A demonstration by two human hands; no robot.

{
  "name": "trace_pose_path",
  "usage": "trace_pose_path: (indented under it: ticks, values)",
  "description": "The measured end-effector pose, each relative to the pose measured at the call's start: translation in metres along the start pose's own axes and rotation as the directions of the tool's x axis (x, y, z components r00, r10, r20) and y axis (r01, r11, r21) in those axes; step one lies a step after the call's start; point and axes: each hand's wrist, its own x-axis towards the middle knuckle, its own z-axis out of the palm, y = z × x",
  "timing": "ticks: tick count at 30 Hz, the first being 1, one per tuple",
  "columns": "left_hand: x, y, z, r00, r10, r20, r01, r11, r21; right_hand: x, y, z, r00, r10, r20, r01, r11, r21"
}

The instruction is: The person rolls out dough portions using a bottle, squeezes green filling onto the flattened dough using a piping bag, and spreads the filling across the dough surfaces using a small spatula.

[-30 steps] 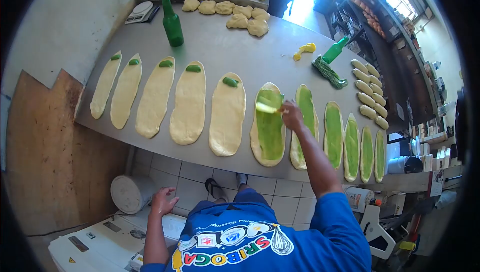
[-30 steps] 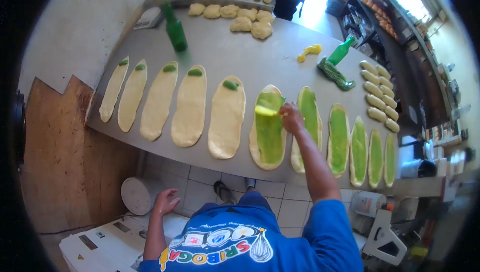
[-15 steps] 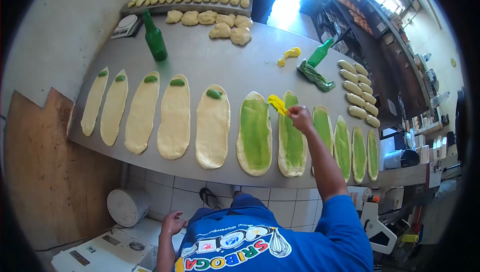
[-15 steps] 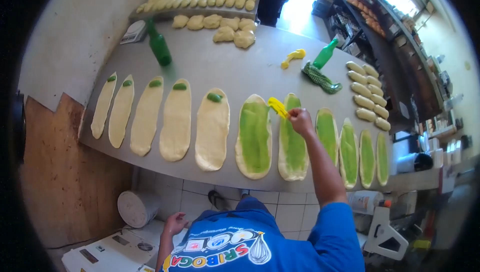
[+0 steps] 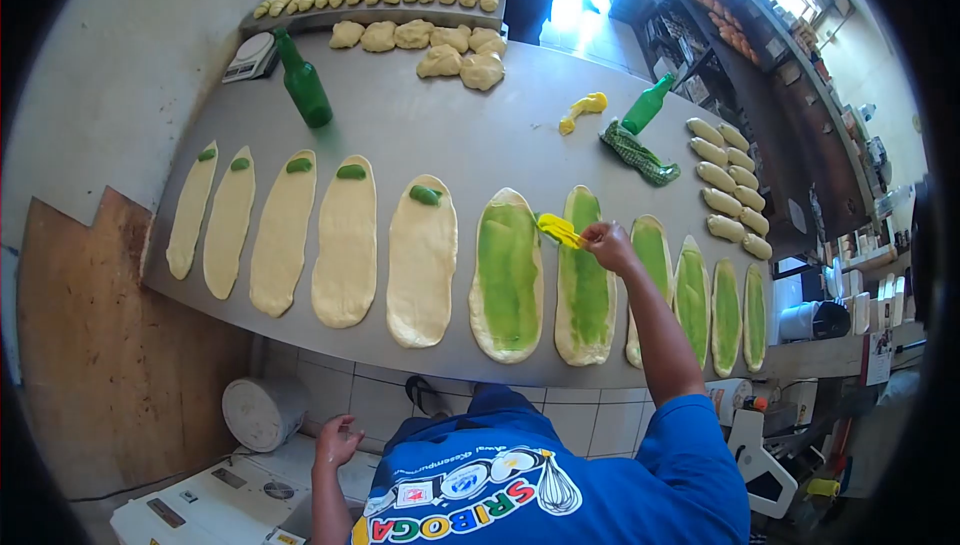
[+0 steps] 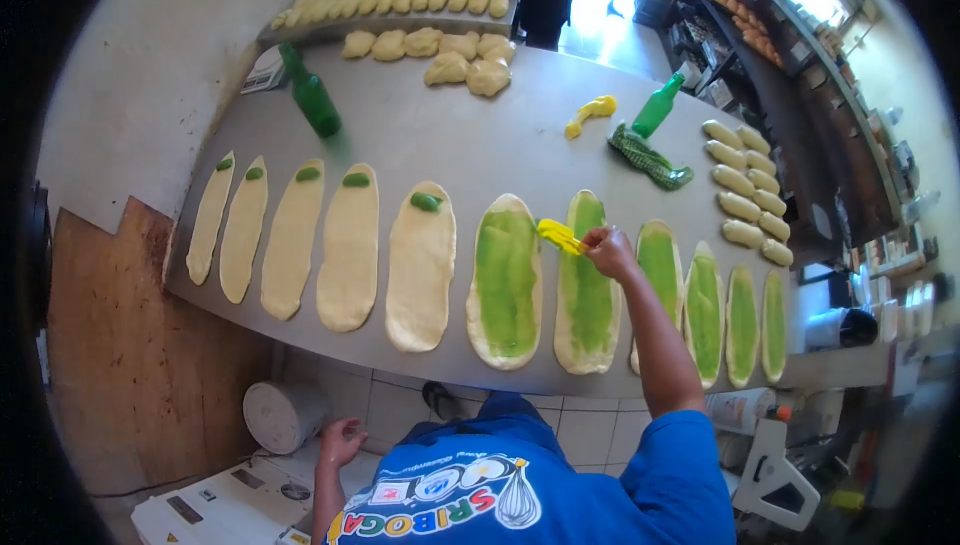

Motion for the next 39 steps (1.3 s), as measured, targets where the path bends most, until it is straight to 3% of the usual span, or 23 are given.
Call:
trace_pose_path:
  ticks: [5, 7, 9, 12, 15, 17, 19, 20, 22, 23, 28, 32, 33, 37, 39]
  values:
    - [0.003, 0.015, 0.013, 0.998, 0.010, 0.060, -0.010, 1.000, -0.007, -0.032, -0.011, -0.002, 0.997, 0.045, 0.067, -0.043, 0.998, -0.039]
    - [0.006, 0.020, 0.013, 0.996, 0.047, 0.081, -0.046, 0.999, -0.018, -0.047, -0.022, -0.010, 0.958, 0.194, 0.213, -0.231, 0.958, 0.169]
    - [0.007, 0.023, 0.008, 0.997, 0.039, 0.072, -0.039, 0.999, -0.004, -0.058, -0.028, -0.004, 0.962, 0.186, 0.199, -0.233, 0.942, 0.242]
    - [0.014, 0.029, -0.004, 0.999, 0.022, 0.031, -0.023, 0.999, 0.033, -0.070, -0.046, 0.016, 0.977, 0.157, 0.146, -0.207, 0.868, 0.451]
    - [0.024, 0.020, -0.011, 0.998, 0.059, 0.020, -0.059, 0.998, 0.006, -0.094, -0.062, 0.049, 0.987, 0.114, 0.111, -0.149, 0.908, 0.393]
    - [0.029, 0.015, -0.015, 0.996, 0.085, 0.007, -0.085, 0.996, -0.021, -0.100, -0.056, 0.068, 0.992, -0.028, -0.122, 0.057, 0.970, 0.238]
    - [0.028, 0.016, -0.016, 0.997, 0.080, 0.018, -0.080, 0.997, -0.006, -0.085, -0.038, 0.070, 0.962, 0.102, -0.253, 0.000, 0.928, 0.372]
    - [0.028, 0.018, -0.016, 0.997, 0.075, 0.032, -0.075, 0.997, 0.010, -0.075, -0.035, 0.069, 0.961, 0.107, -0.256, -0.004, 0.928, 0.373]
    - [0.027, 0.026, -0.014, 0.996, 0.070, 0.061, -0.072, 0.997, 0.039, -0.052, -0.030, 0.063, 0.889, 0.317, -0.332, -0.115, 0.854, 0.508]
    - [0.026, 0.033, -0.015, 0.995, 0.077, 0.062, -0.079, 0.996, 0.039, -0.043, -0.023, 0.065, 0.886, 0.316, -0.338, -0.112, 0.855, 0.507]
    - [0.017, 0.053, -0.017, 0.995, 0.017, 0.103, -0.028, 0.994, 0.105, -0.007, -0.004, 0.089, 0.837, 0.381, -0.392, -0.248, 0.904, 0.347]
    - [0.026, 0.025, -0.004, 0.994, 0.048, 0.095, -0.052, 0.998, 0.035, -0.003, -0.011, 0.102, 0.851, 0.170, -0.497, -0.267, 0.955, -0.130]
    - [0.027, 0.022, -0.003, 0.994, 0.052, 0.097, -0.056, 0.998, 0.032, -0.004, -0.010, 0.100, 0.849, 0.169, -0.501, -0.268, 0.954, -0.132]
    - [0.031, 0.006, -0.001, 0.995, 0.059, 0.079, -0.060, 0.998, 0.008, 0.003, -0.015, 0.096, 0.846, 0.392, -0.362, -0.266, 0.898, 0.352]
    - [0.031, 0.003, -0.001, 0.996, 0.058, 0.066, -0.058, 0.998, -0.002, -0.005, -0.033, 0.078, 0.874, 0.386, -0.293, -0.229, 0.862, 0.453]
